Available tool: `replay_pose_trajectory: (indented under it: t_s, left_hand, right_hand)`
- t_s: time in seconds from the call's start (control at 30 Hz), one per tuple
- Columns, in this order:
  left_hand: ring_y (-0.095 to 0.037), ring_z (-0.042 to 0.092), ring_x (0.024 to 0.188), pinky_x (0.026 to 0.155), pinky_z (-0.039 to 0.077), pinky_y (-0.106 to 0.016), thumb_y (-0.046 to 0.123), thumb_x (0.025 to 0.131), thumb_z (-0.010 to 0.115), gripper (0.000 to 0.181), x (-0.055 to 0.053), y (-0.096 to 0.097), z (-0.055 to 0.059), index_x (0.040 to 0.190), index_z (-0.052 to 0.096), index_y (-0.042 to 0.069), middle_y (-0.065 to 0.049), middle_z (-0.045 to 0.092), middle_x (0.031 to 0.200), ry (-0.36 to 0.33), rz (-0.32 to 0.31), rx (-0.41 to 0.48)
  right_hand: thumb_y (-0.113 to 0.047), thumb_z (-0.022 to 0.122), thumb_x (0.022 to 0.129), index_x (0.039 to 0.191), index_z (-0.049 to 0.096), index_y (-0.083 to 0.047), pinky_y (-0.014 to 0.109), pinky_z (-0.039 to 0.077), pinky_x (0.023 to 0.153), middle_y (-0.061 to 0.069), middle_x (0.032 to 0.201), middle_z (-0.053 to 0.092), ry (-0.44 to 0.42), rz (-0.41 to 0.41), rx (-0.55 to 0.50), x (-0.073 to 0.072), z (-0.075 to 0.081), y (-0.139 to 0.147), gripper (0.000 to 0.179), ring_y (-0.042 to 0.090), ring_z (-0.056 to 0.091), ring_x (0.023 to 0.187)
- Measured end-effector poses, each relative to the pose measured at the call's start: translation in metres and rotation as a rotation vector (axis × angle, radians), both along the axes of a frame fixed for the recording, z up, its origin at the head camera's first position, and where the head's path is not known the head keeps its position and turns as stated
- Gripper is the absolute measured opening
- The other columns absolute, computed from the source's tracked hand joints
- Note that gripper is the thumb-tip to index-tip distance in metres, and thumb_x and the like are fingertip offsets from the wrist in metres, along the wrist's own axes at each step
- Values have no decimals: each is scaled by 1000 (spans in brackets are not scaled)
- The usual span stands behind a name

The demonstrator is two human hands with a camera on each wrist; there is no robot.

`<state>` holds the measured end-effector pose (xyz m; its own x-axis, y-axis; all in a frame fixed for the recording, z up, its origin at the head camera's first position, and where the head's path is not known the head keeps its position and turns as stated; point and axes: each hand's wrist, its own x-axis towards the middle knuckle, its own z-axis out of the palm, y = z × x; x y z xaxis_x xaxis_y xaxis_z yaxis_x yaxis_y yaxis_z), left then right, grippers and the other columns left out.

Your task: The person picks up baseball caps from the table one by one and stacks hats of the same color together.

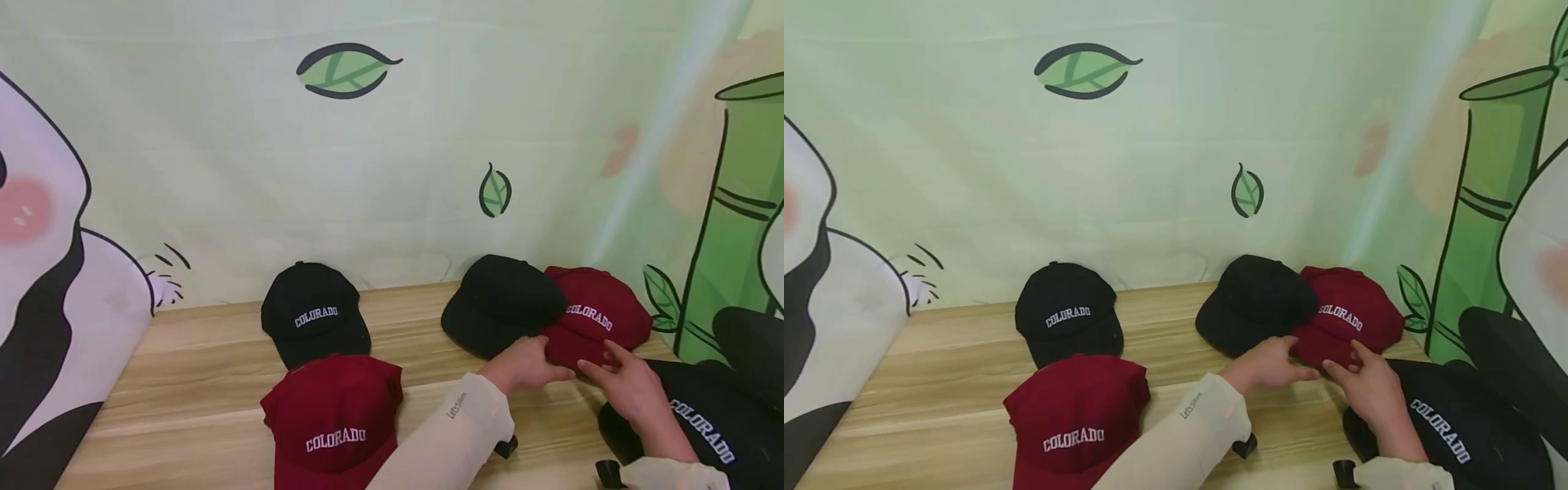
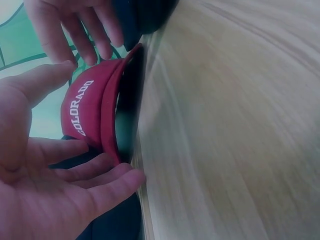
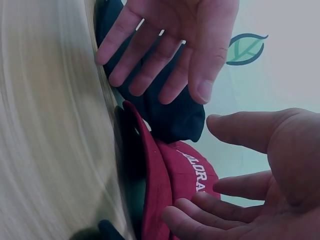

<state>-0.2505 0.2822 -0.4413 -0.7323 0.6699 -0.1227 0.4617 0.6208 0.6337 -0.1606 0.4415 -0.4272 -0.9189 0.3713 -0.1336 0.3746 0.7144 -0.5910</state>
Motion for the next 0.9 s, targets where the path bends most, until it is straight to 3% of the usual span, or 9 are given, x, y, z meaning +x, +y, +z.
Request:
replay_pose_trajectory:
  t_s: [0.9]
  left_hand:
    - [-8,57,83,80,49,-20,49,85,69,55,-11,19,-7,123,56,11,3,67,108,11,-19,37]
  right_hand:
    - [-49,51,96,145,17,17,63,36,102,41,142,31,-20,0,-3,-10,-14,16,89,53,38,124]
